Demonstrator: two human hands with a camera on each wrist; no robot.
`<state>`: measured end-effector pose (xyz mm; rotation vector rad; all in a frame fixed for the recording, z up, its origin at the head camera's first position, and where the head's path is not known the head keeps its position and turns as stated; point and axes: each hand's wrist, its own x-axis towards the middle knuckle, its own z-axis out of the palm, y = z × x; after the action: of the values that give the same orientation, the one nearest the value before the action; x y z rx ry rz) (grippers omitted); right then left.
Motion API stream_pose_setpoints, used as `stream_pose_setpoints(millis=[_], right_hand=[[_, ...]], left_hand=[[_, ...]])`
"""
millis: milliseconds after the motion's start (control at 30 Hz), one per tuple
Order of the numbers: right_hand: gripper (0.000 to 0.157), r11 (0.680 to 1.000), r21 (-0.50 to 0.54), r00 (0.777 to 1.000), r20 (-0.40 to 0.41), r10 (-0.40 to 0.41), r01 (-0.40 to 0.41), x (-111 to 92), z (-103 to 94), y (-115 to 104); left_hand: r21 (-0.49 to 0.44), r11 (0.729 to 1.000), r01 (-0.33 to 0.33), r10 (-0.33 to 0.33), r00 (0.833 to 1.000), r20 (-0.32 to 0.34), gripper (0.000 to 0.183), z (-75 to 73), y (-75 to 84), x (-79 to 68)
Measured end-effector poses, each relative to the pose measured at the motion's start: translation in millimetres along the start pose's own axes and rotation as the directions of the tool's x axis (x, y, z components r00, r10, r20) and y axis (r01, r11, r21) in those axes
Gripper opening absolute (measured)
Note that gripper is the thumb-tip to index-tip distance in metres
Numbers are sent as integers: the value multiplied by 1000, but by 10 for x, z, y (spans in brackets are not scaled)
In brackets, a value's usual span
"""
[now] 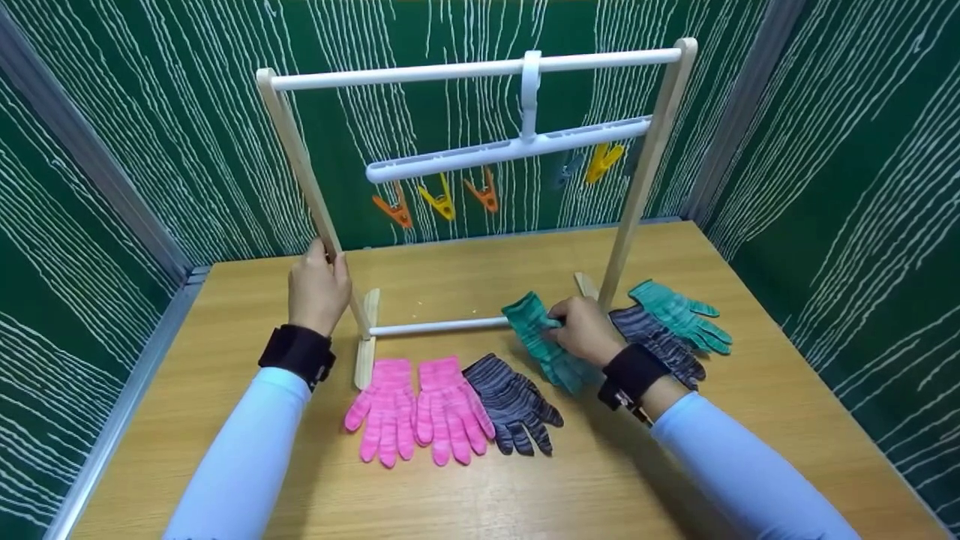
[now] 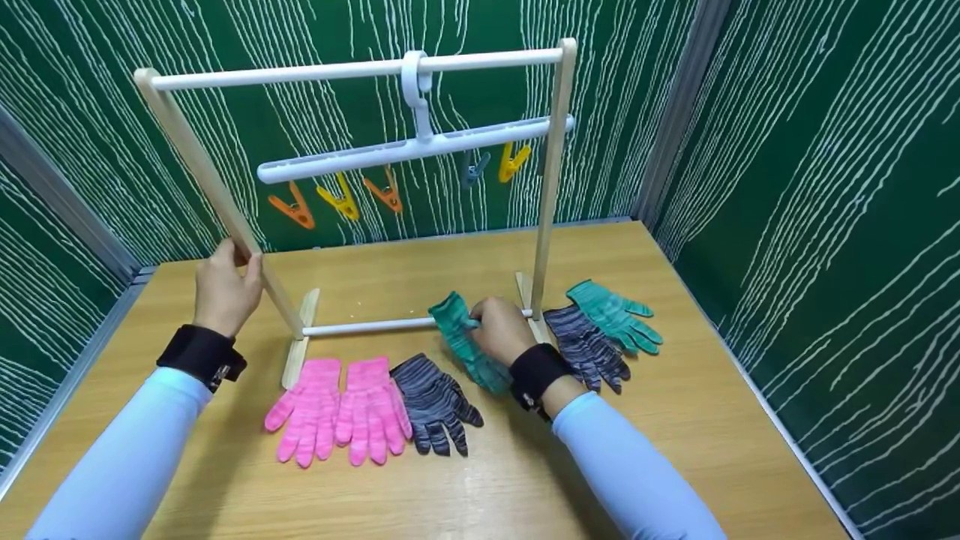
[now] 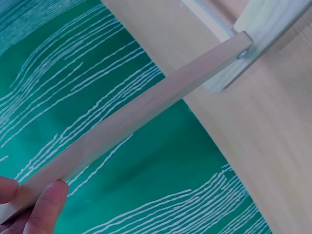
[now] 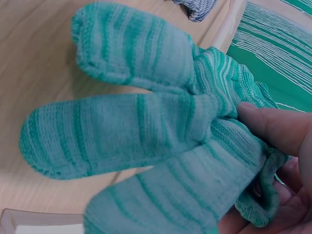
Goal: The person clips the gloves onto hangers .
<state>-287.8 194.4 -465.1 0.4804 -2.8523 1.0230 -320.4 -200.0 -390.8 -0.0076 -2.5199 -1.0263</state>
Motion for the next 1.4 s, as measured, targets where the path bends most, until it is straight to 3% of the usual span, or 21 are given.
stream_pose_setpoints(millis=[367,633,1067,1400], right_hand=[[9,1000,-1,999,-48,-20,20,60,-77,-102],[26,1000,17,998,-58,-18,19,68,-102,-175],[6,1000,23,994,-114,-8,11,82,-120,-323],[8,998,44,984,-174,-35,44,105,-111,-401]], left_hand=[[9,998,-54,55,998,-32,34,-39,-26,5],[2,997,-72,72,996,-42,45,-103,-38,-6],[-43,997,-59,55,995,-78,56,-242,-44,-27],[-49,991,-128,118,978,-173,56,-345,-39,-71]])
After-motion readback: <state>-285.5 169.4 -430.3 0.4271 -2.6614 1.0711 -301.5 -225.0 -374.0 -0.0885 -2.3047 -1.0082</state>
